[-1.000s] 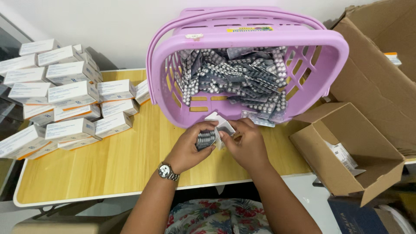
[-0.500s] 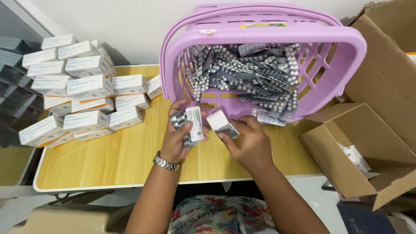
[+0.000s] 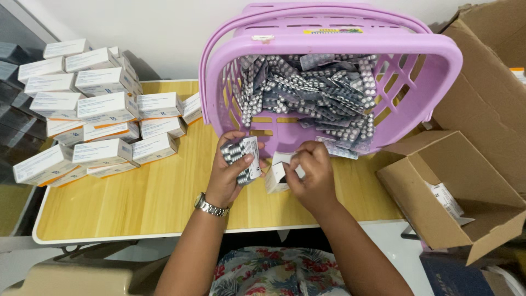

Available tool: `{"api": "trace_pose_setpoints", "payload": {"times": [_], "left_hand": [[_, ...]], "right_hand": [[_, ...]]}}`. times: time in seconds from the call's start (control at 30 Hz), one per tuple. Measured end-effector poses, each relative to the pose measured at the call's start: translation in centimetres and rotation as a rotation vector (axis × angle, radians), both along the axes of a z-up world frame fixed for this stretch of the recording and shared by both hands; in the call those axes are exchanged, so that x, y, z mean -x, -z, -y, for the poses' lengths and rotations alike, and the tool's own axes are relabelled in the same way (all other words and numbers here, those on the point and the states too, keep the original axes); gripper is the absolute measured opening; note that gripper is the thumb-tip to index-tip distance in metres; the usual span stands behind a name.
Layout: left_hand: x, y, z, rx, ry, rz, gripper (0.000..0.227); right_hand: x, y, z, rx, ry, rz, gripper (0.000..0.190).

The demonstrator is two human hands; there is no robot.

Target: The person repeatedly takes blister packs of pills from a purple basket and places them into small white boxes. They then close the boxes and stack them on the table. The process is repeated continuously throughout the clip.

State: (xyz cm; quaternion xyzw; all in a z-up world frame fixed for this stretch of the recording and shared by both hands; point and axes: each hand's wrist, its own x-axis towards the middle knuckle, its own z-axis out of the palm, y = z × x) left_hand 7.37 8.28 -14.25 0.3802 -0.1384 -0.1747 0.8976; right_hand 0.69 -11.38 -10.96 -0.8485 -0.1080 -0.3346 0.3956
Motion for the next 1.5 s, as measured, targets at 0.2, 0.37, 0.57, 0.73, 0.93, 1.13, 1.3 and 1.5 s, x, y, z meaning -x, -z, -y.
{"api": "trace_pose_setpoints", "payload": {"times": [0.2,0.37,0.57,0.73,0.93,1.13,1.3,1.5], "left_hand": [[0.0,-0.4,0.2,-0.080,0.068,-0.041,0.052],[-0.1,0.0,0.3,-0.104,0.041,-0.065,0.050],[-0.1,1.4,0.8,-0.081,-0.016,-0.002,0.051],[-0.2,1.3,0.9,-0.112,-0.042,-0.030,0.048],[-0.3,1.4,0.8,-0.090,-0.069,0.004,0.048],[-0.3,1.5,1.1,-0.093,-0.079,0.041,0.049],[-0.1,1.3,1.1,-0.124,-0.067,0.041,0.049],[-0.1,1.4,1.0,-0.173,-0.114,0.094,0.055]], "right_hand": [[0.1,-0.4,0.4,0.201,0.001,0.069,0.027],[-0.2,-0.7,0.5,0.327,-0.137,0.039,0.037],[-0.3,-0.9,0.7,0.268,-0.169,-0.074,0.023],[-0.6,-1.1,0.5,0.276,-0.051,0.003,0.040],[0.2,-0.8,-0.1,0.336,0.249,0.058,0.068],[1.2,-0.4,-0.8,0.321,0.326,-0.060,0.074],[1.4,-0.3,-1.2,0.300,0.209,-0.116,0.064],[0.6,0.2,-1.6,0.200,0.167,-0.142,0.060]]}}
